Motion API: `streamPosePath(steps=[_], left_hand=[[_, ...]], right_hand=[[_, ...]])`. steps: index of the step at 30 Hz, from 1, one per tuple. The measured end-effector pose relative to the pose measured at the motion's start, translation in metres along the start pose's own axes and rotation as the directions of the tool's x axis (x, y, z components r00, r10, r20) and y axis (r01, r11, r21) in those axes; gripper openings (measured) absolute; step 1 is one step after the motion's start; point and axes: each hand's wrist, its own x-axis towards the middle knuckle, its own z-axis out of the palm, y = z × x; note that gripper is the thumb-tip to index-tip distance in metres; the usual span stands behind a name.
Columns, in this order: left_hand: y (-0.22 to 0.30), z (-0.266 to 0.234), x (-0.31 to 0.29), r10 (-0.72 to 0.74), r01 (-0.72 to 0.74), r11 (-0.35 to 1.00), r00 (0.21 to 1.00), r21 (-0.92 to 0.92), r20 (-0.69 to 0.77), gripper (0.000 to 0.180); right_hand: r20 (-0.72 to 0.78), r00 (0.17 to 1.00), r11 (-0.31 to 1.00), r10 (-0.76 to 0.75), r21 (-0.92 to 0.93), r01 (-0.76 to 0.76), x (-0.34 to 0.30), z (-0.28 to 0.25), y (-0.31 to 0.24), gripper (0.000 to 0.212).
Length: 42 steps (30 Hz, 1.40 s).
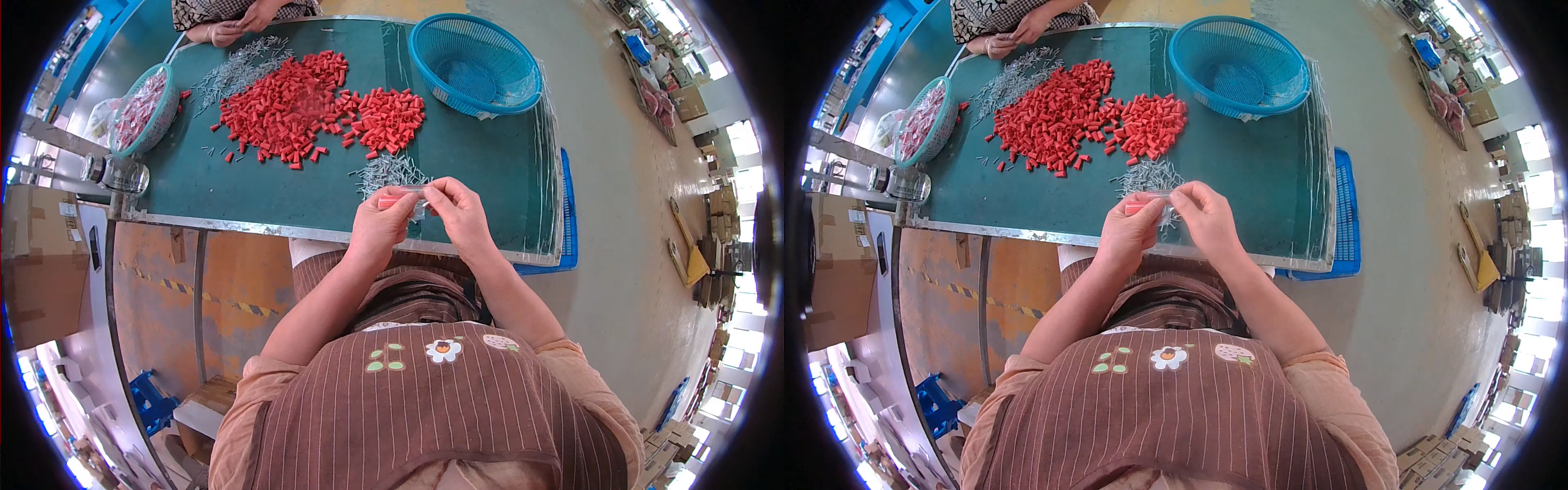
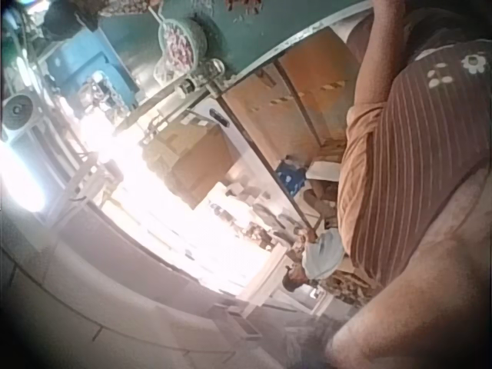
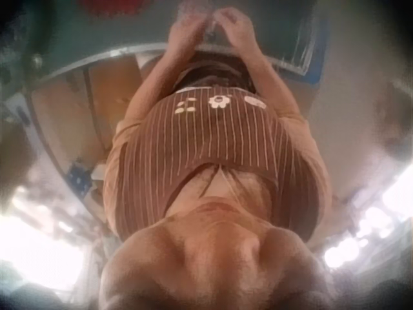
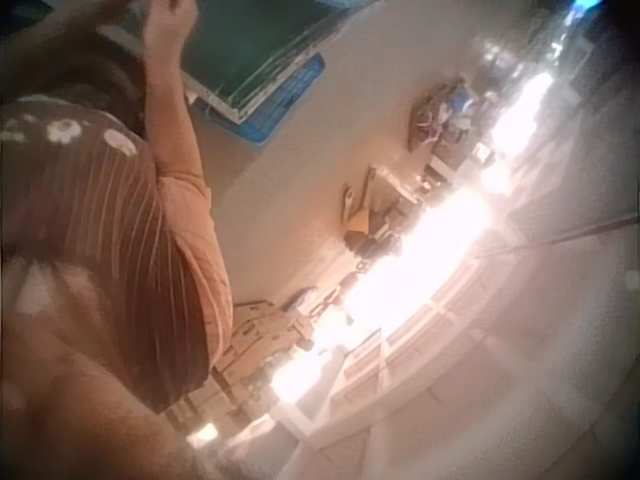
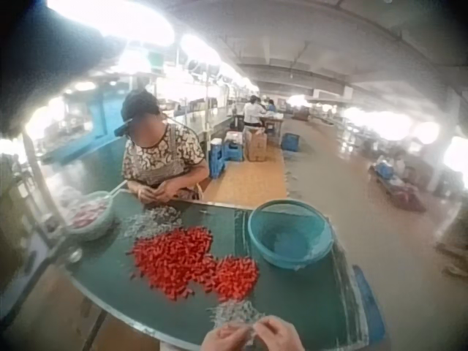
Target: The person packages hardware by hand, placing a red plastic anchor and a metal screw into a small plastic bag. They repeat this process multiple times, setting each filled bag aside on the table.
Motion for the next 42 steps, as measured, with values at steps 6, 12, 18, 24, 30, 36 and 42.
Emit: streamPosePath(steps=[6,12,18,24,30,36,42], left_hand=[[0.013,-0.006,-0.002,-0.053,0.054,0.986,0.999,0.160,-0.007,0.017],[0.021,-0.018,0.008,0.138,-0.167,0.824,0.986,0.542,0.094,0.019],[0.036,-0.006,-0.004,0.064,-0.103,0.751,0.994,0.652,0.083,0.021],[0.025,-0.010,-0.001,0.094,-0.115,0.752,0.993,0.649,0.068,0.020],[0.021,-0.014,0.002,-0.015,0.022,0.868,1.000,0.495,-0.020,0.015],[0.011,-0.014,0.005,0.052,-0.050,0.883,0.999,0.467,0.009,0.012],[-0.006,-0.010,-0.003,0.445,-0.417,0.405,0.867,0.814,0.222,0.016]], right_hand=[[0.091,0.995,0.996,0.049,0.065,-0.055,0.004,-0.009,-0.014,0.010],[0.318,0.943,0.978,0.095,-0.209,-0.028,0.010,-0.019,-0.045,0.011],[0.323,0.944,0.958,0.074,-0.287,0.023,0.013,-0.019,-0.046,0.009],[0.335,0.939,0.947,0.078,-0.318,0.034,0.014,-0.016,-0.047,0.007],[0.174,0.920,0.731,-0.353,-0.562,0.386,0.009,-0.010,-0.046,0.011],[0.210,0.971,0.804,-0.116,-0.555,0.216,-0.011,-0.002,-0.055,0.017],[0.195,0.981,0.837,0.013,-0.539,0.096,-0.010,-0.008,-0.035,0.016]])
